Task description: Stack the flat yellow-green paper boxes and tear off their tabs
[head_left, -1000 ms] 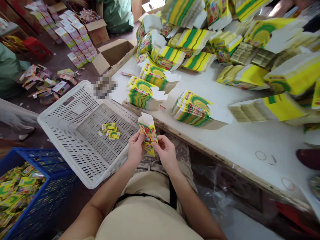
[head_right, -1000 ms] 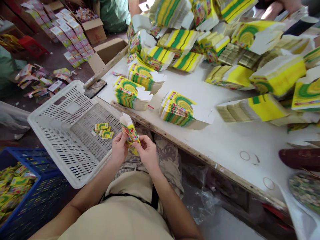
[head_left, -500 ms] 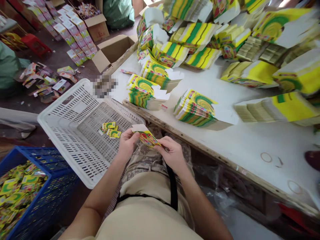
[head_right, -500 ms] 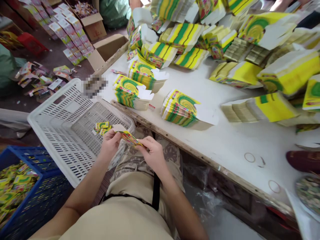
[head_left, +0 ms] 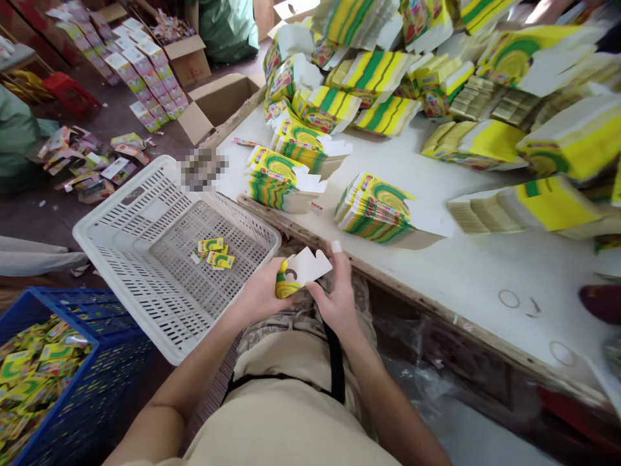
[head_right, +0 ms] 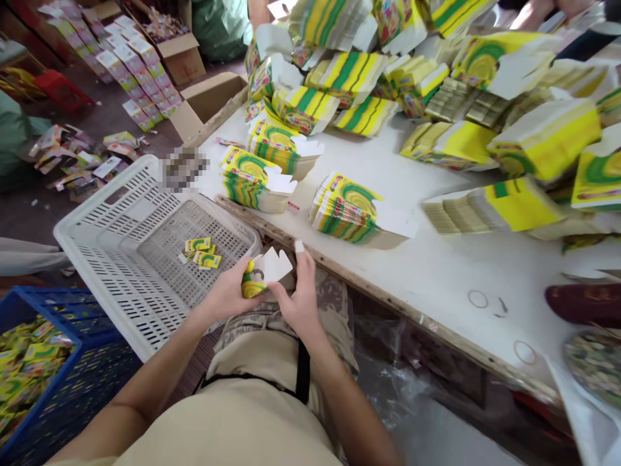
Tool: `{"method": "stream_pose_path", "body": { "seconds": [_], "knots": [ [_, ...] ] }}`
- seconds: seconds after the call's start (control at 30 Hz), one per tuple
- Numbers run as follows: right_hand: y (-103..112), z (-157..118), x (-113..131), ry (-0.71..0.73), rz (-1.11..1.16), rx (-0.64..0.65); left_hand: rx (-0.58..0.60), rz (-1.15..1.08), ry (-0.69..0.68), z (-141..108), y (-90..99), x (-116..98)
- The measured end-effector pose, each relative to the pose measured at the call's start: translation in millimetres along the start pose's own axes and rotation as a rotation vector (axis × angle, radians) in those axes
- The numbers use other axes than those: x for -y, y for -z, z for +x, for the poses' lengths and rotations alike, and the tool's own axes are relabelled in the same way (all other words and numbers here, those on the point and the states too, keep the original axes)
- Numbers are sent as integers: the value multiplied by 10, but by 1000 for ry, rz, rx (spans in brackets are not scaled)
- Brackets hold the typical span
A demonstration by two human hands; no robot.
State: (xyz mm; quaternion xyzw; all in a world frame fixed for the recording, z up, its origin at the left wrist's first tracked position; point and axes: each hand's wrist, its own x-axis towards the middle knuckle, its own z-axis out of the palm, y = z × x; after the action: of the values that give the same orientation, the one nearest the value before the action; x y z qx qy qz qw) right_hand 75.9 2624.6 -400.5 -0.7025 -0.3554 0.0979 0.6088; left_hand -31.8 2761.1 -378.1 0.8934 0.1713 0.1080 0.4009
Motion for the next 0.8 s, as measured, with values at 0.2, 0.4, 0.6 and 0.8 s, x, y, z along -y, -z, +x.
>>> {"method": "stream_pose_path", "body": {
  "seconds": [0.2,0.4,0.6,0.8],
  "knots": [
    [-183,-3,-198,-553,653,334,54,17,-197,-19,-116,-74],
    [-129,-1,-155,-318,470,283,103,66,-98,37,-119,37],
    [-56,-22,-18,71,33,287,-30,88,-165,53,-194,178],
    [31,22,-160,133,-69,226,-129,181,-89,-33,2,115]
  ]
}}
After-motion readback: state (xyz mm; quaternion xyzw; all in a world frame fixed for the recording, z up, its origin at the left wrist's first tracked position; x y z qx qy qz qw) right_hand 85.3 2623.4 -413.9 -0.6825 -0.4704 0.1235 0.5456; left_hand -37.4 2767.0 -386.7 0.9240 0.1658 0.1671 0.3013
